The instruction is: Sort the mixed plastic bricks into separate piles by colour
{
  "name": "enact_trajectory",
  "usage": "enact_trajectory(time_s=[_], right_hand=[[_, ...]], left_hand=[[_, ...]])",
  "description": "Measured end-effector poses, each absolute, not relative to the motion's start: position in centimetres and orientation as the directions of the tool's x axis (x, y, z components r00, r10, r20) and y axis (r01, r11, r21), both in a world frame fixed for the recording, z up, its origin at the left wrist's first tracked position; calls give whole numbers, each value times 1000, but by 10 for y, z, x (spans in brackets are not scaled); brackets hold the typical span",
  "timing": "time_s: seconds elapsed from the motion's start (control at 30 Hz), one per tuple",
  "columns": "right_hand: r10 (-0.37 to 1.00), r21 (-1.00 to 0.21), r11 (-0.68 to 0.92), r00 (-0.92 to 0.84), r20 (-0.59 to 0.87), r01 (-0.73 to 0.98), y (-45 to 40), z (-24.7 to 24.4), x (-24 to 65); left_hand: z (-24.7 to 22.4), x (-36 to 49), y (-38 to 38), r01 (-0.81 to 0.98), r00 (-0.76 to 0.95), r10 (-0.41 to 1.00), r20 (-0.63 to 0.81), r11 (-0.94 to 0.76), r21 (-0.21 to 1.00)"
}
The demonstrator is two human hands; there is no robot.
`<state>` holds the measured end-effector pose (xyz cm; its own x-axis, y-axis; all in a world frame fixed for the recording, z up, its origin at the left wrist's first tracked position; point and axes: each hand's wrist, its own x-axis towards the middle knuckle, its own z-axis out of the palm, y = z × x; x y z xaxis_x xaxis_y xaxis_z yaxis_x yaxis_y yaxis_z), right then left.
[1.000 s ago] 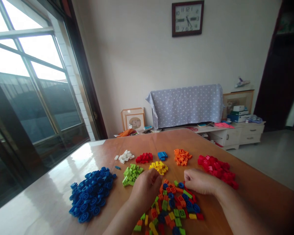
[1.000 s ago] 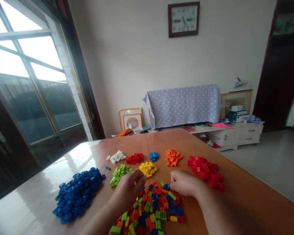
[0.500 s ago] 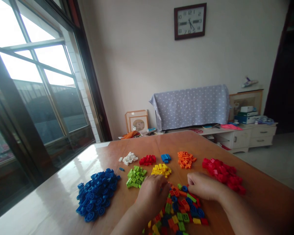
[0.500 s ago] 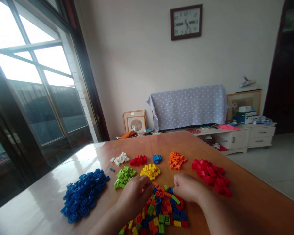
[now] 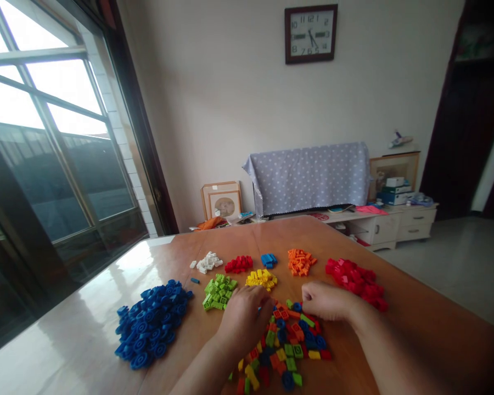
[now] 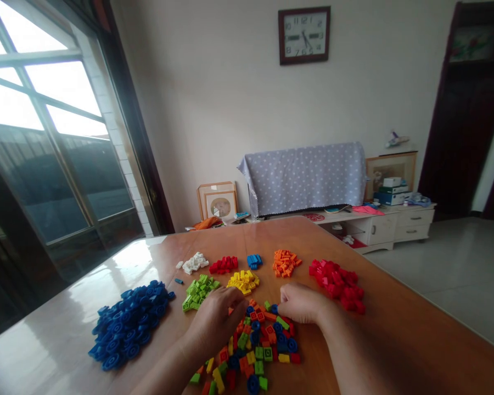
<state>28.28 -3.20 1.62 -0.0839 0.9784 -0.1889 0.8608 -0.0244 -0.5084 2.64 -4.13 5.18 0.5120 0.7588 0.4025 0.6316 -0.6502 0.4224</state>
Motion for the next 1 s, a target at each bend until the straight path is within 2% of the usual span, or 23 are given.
enact_trajectory(time_s=[0.2, 0.37, 0.43, 0.5, 0.57, 0.7, 0.83, 1.0], right_hand=[[987, -490, -7, -73, -143, 872, -31, 17, 279], [981, -488, -21, -76, -179, 873, -32, 23, 276], [981, -504, -33, -67, -180, 863, -32, 25, 276], [991, -570, -31, -50, -126, 821, -31, 25, 277], [998, -702, -5, -35, -43, 712, -30, 25, 277], [995, -949, 41, -98, 10, 314, -30, 27, 270], [980, -998, 53, -194, 45, 32, -29, 27, 260], [974, -996, 54, -215, 67, -69, -30, 24, 250]], left_hand=[[46, 28, -39, 626, 517, 762, 390, -647, 436], [44, 29, -38, 610, 508, 756, 413, -654, 447], [44, 31, -38, 618, 483, 755, 443, -653, 438], [45, 31, -37, 628, 475, 748, 464, -657, 417], [45, 32, -36, 634, 493, 736, 463, -669, 388], [48, 36, -35, 632, 519, 731, 442, -677, 377], [52, 42, -35, 599, 498, 751, 434, -660, 454], [48, 50, -34, 529, 437, 814, 383, -577, 623]])
